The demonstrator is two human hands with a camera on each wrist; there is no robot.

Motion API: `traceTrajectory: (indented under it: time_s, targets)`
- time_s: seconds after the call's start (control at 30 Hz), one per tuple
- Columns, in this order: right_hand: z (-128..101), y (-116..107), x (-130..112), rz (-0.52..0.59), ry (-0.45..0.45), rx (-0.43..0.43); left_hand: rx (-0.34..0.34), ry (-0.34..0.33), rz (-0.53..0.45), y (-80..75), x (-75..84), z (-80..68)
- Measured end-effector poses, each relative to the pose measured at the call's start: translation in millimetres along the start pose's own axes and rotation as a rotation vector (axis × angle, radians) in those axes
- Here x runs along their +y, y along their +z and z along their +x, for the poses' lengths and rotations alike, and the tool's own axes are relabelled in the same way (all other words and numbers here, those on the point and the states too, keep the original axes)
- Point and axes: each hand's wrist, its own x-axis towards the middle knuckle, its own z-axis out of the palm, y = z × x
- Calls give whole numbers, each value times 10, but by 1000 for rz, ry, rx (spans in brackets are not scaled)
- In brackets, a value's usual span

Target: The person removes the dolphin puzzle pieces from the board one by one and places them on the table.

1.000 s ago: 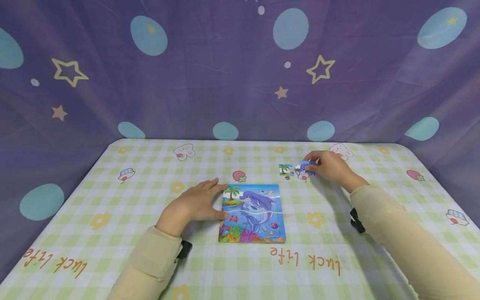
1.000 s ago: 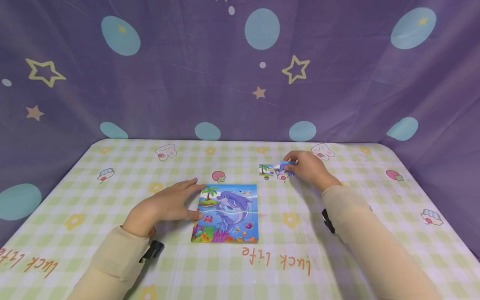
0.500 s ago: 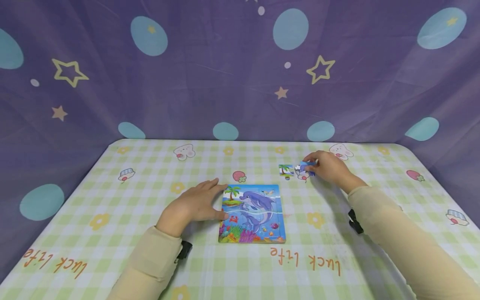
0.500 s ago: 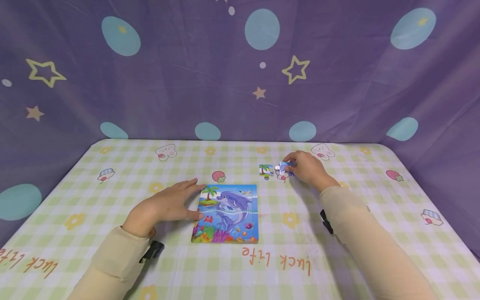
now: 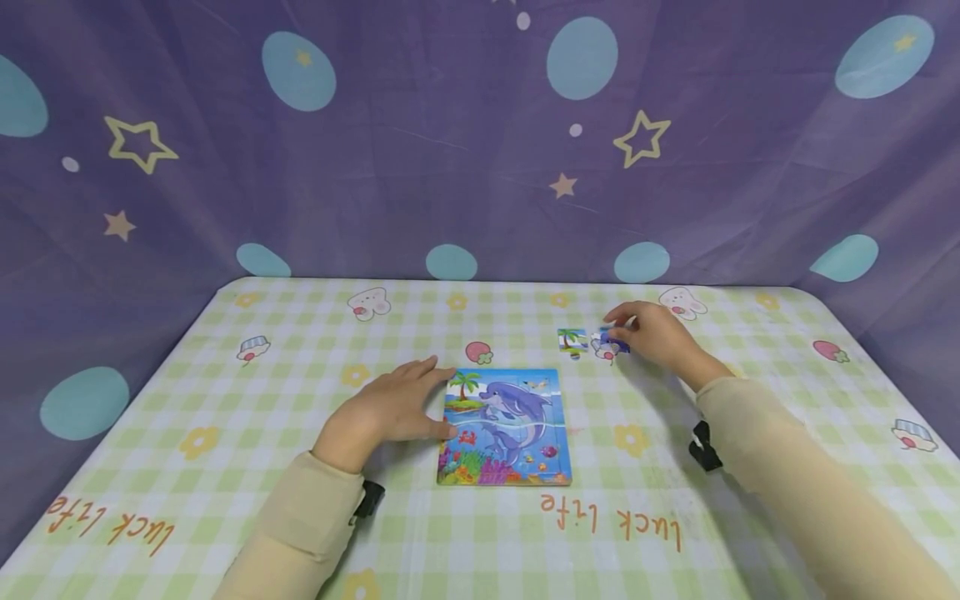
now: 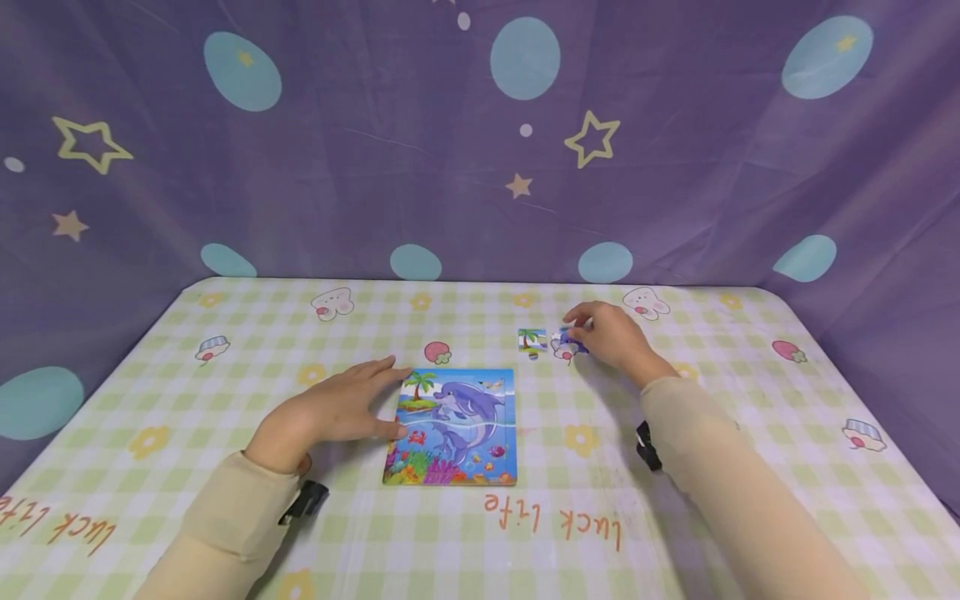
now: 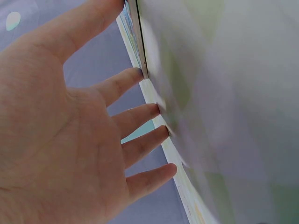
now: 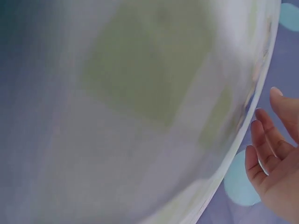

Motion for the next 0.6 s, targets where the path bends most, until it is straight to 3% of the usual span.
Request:
traceTrajectory:
  time_s: [0.6]
  targets:
    - [-189, -8, -462, 202, -67, -37, -3, -1, -4, -5, 11, -6]
